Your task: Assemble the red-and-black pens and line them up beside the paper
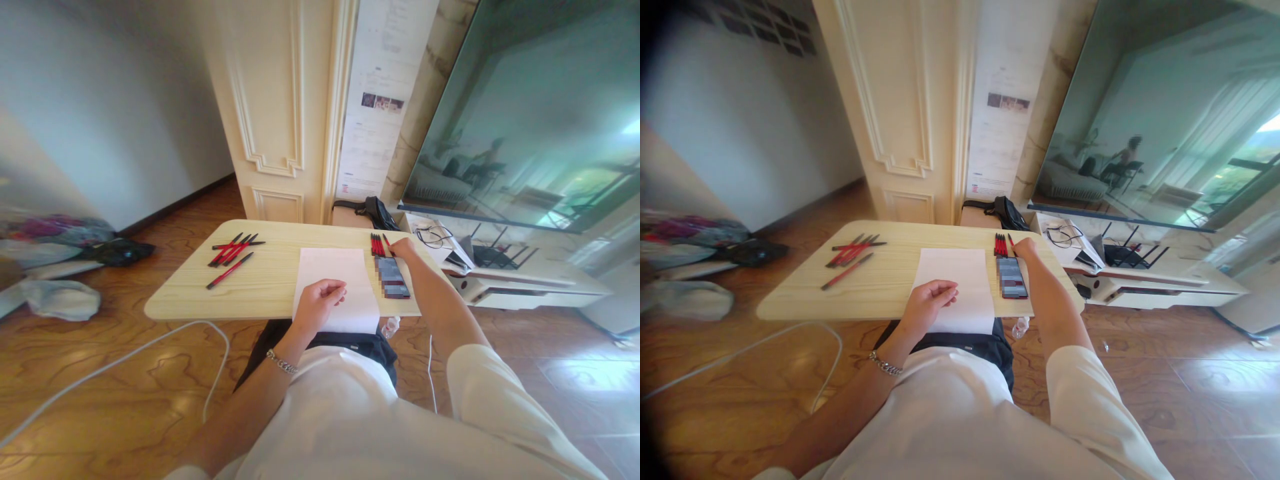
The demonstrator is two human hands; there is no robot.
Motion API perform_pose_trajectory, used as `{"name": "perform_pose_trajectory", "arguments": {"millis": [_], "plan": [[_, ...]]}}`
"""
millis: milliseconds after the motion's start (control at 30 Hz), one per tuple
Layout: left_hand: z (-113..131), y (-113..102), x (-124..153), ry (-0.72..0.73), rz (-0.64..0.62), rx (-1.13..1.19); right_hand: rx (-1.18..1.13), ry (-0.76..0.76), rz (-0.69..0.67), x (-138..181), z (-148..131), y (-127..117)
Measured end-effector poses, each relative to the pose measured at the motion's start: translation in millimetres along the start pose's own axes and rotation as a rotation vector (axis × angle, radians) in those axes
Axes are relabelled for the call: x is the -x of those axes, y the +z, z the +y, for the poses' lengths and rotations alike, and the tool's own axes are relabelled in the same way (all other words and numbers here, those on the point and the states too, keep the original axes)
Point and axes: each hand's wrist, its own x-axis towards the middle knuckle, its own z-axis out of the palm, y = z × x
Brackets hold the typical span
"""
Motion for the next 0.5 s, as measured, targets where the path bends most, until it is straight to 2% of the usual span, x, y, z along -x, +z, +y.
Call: {"name": "perform_pose_trajectory", "arguments": {"millis": [233,500], "plan": [[-5,-1,0,0.0,-0.017,-0.012,-0.166,-0.005,0.018,5,4,14],[-5,-2,0,0.004,-0.019,-0.03,-0.236,-0.015,0.042,16,-2,15]]}}
